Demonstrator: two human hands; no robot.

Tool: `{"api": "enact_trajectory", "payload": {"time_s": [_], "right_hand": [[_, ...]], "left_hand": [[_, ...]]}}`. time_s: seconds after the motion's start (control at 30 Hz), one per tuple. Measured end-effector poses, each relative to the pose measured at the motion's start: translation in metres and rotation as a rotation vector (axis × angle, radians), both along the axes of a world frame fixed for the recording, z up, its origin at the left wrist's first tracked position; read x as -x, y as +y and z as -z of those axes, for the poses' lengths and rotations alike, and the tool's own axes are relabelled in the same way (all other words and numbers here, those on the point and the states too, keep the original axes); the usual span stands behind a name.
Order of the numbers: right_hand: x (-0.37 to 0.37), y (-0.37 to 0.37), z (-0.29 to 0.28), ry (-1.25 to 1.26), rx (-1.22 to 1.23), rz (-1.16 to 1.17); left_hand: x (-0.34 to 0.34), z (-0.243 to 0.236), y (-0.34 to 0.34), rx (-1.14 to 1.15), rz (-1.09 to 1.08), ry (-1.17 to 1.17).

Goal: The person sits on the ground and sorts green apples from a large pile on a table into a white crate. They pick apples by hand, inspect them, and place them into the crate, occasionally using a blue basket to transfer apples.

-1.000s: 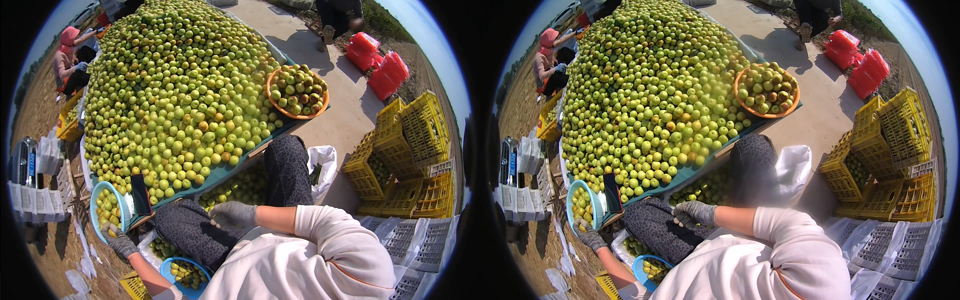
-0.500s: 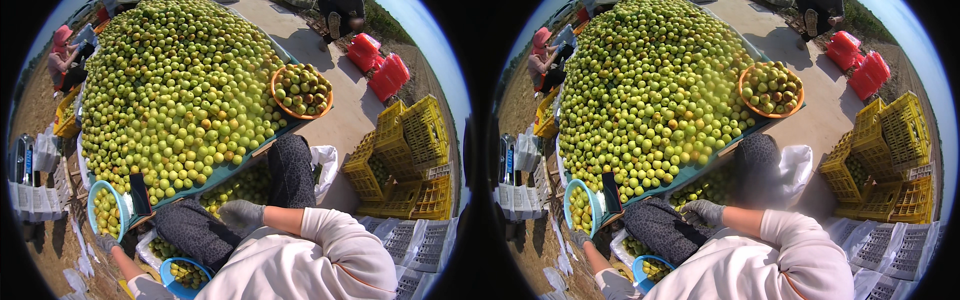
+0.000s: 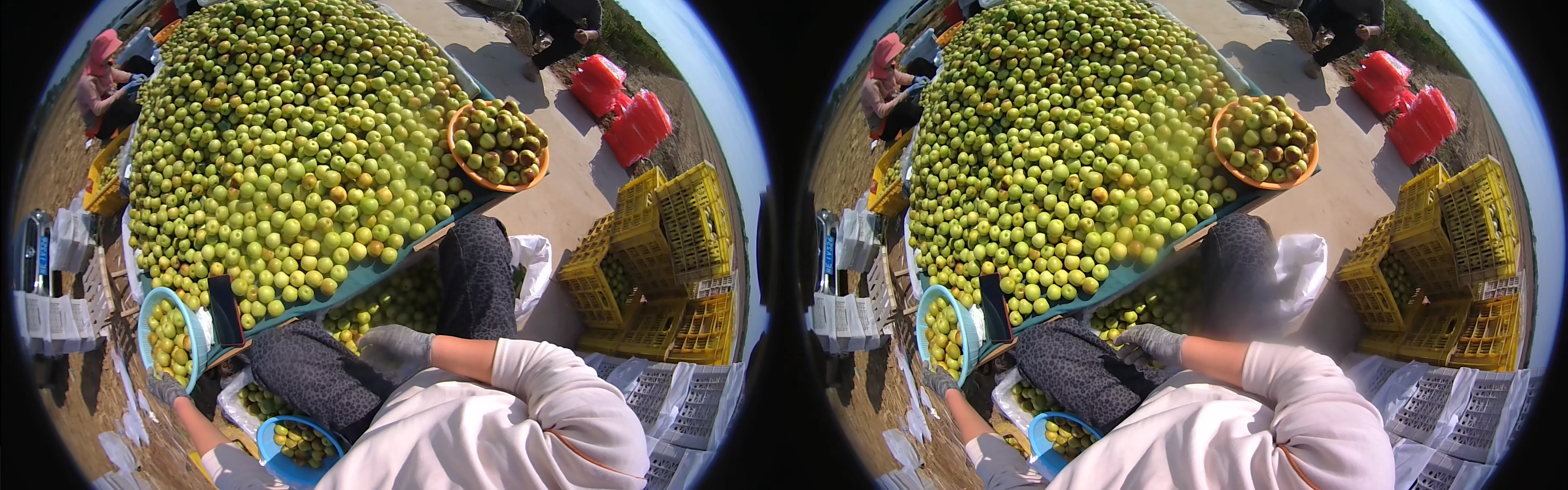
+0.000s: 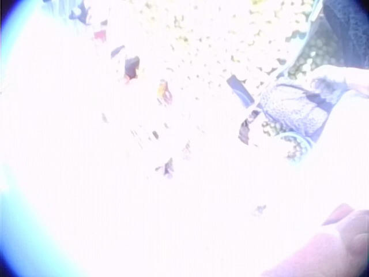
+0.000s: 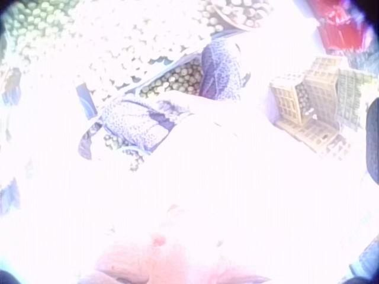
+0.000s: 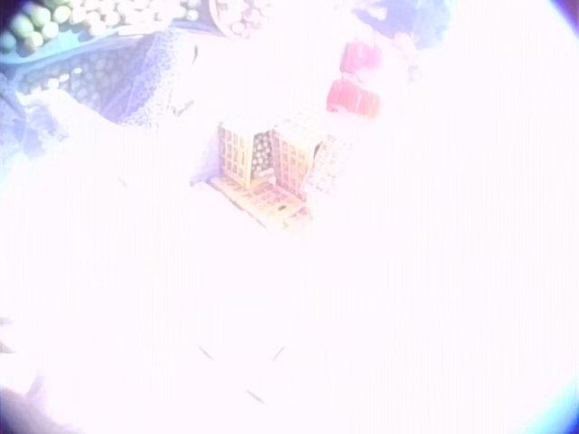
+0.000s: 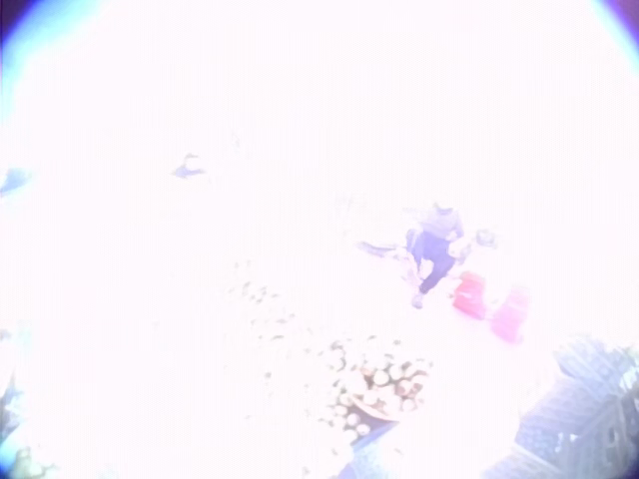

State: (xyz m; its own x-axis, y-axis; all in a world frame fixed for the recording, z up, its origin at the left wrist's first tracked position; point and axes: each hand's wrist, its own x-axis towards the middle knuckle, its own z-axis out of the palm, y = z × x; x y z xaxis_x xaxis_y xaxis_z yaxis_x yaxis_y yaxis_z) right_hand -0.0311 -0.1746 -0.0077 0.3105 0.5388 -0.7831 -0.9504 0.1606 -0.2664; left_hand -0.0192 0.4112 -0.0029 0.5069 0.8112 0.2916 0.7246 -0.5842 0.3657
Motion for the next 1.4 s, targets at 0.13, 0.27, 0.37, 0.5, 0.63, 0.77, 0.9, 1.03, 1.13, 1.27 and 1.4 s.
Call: {"api": "enact_trajectory", "payload": {"time_s": [0.13,0.27,0.37,0.5,0.63,0.77,0.9,1.03,1.13,1.27,1.4], "right_hand": [[0.000,-0.003,-0.002,0.003,-0.009,-0.008],[-0.002,-0.005,-0.015,-0.005,0.023,-0.043],[-0.002,-0.003,-0.021,-0.016,0.058,-0.035],[-0.001,0.002,-0.022,-0.006,0.094,-0.023],[-0.006,0.000,-0.021,-0.025,0.103,-0.053],[-0.033,-0.019,-0.017,-0.266,0.206,-0.084],[-0.091,-0.047,-0.011,-0.682,0.383,-0.017],[-0.165,-0.046,-0.011,-1.355,1.054,-0.179],[-0.220,-0.019,-0.012,-1.647,1.393,-0.383],[-0.261,0.006,-0.011,-1.588,1.454,-0.728],[-0.280,0.006,-0.019,-1.525,1.427,-0.914]], "left_hand": [[0.014,0.013,0.016,0.117,-0.006,-0.114],[0.031,0.032,0.036,0.133,0.029,-0.148],[0.032,0.040,0.043,0.084,0.135,-0.069],[0.023,0.032,0.043,0.123,0.150,0.028],[0.025,0.031,0.041,0.267,0.210,-0.091],[0.039,0.041,0.042,0.208,0.281,-0.074],[0.038,0.022,0.009,-0.086,0.160,-0.301],[0.018,-0.016,-0.105,0.108,0.337,-0.678],[-0.013,-0.018,-0.218,-0.117,0.519,-0.640],[-0.058,-0.010,-0.327,0.351,0.753,-0.657],[-0.076,-0.009,-0.391,0.895,0.927,-0.527]]}}
